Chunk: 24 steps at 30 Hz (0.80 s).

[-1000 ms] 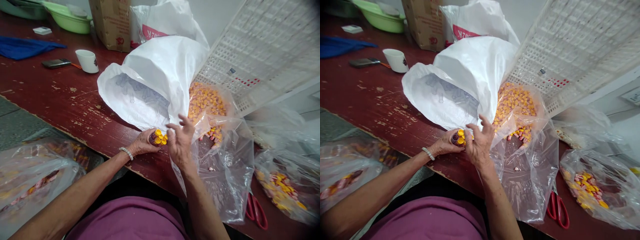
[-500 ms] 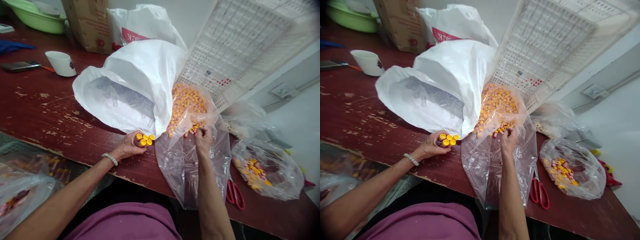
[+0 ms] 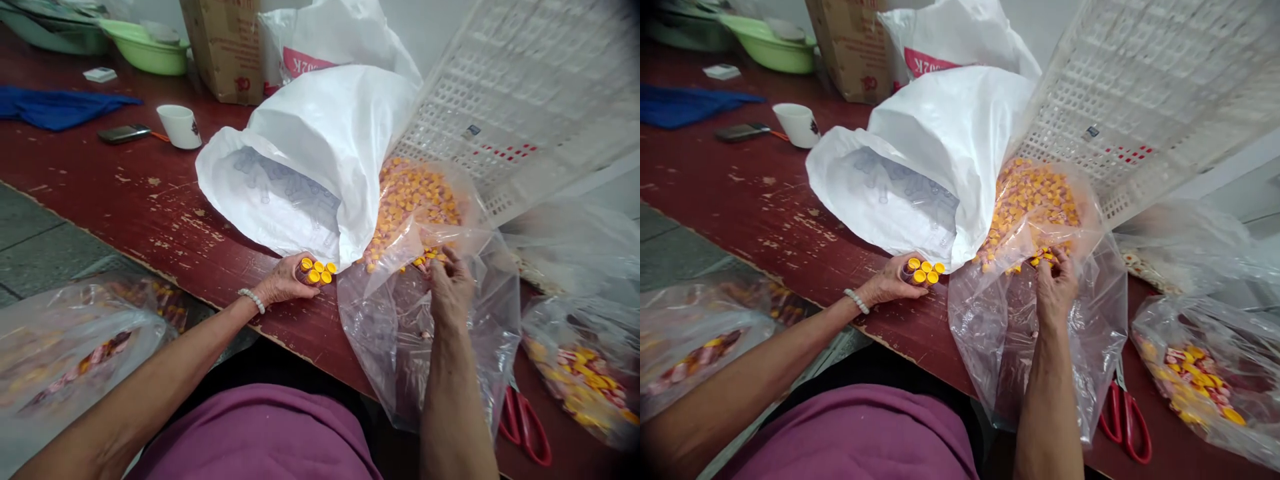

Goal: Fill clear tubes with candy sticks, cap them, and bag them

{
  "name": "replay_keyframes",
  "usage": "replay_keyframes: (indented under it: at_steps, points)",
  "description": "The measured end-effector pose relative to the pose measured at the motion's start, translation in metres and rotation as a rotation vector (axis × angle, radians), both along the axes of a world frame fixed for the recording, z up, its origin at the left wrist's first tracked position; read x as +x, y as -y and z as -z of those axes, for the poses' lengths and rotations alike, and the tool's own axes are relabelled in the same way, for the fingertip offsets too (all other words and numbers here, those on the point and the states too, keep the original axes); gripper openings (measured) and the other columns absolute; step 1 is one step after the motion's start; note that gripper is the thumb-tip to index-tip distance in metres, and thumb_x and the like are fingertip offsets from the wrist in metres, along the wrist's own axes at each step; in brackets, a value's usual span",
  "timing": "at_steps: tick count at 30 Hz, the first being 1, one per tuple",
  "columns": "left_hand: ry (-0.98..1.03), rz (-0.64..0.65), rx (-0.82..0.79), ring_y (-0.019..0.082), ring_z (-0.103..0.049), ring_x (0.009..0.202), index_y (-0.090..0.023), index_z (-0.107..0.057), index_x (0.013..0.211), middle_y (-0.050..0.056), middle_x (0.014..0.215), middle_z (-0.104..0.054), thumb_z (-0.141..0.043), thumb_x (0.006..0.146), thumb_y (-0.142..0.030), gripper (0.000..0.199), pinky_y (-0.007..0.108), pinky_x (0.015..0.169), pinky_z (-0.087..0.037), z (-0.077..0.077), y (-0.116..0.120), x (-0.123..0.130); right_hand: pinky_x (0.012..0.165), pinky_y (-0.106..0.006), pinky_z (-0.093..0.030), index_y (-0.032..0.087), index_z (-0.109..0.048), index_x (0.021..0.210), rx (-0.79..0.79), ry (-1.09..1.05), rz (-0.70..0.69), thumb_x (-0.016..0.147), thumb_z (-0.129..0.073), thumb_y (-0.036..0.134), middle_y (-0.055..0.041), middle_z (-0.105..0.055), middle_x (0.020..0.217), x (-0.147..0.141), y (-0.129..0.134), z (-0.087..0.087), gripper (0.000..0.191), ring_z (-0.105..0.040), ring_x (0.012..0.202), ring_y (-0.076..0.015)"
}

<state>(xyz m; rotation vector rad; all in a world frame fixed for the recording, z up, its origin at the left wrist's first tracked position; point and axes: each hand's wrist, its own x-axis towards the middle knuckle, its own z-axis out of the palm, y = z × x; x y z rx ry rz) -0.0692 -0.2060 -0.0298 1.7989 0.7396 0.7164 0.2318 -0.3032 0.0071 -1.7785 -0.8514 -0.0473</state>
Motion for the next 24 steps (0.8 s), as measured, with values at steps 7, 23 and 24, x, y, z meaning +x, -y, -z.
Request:
replay_keyframes:
  at_steps: [7, 23, 24]
  points:
    - [0.05, 0.029, -0.014, 0.017, -0.061, 0.077, -0.016, -0.054, 0.096, 0.002, 0.087, -0.064, -0.073, 0.057, -0.024, 0.044, 0.027, 0.071, -0.05, 0.005, -0.002, 0.001, 0.07, -0.03, -0.05, 0.019, -0.067, 0.093, 0.2, -0.255, -0.403, 0.074, -0.068, 0.036, -0.0018, -0.067, 0.083, -0.142, -0.003, -0.026, 0.025, -0.06, 0.069, -0.0118]
    - [0.028, 0.012, 0.092, 0.012, -0.052, 0.066, -0.016, -0.056, 0.084, -0.002, 0.076, -0.058, -0.07, 0.058, -0.022, 0.031, 0.023, 0.061, -0.042, -0.007, 0.001, 0.0, 0.098, -0.044, -0.04, 0.023, -0.063, 0.1, 0.112, 0.285, -0.49, 0.09, -0.049, 0.028, -0.0073, -0.059, 0.117, -0.179, -0.009, -0.024, 0.019, -0.054, 0.112, -0.0196]
    - [0.042, 0.019, 0.077, 0.012, -0.052, 0.066, -0.016, -0.056, 0.085, -0.002, 0.076, -0.058, -0.07, 0.058, -0.022, 0.031, 0.023, 0.06, -0.042, -0.007, 0.002, 0.0, 0.1, -0.045, -0.038, 0.023, -0.062, 0.101, 0.126, 0.302, -0.456, 0.091, -0.046, 0.028, -0.0072, -0.057, 0.118, -0.178, -0.007, -0.029, 0.02, -0.052, 0.114, -0.0201]
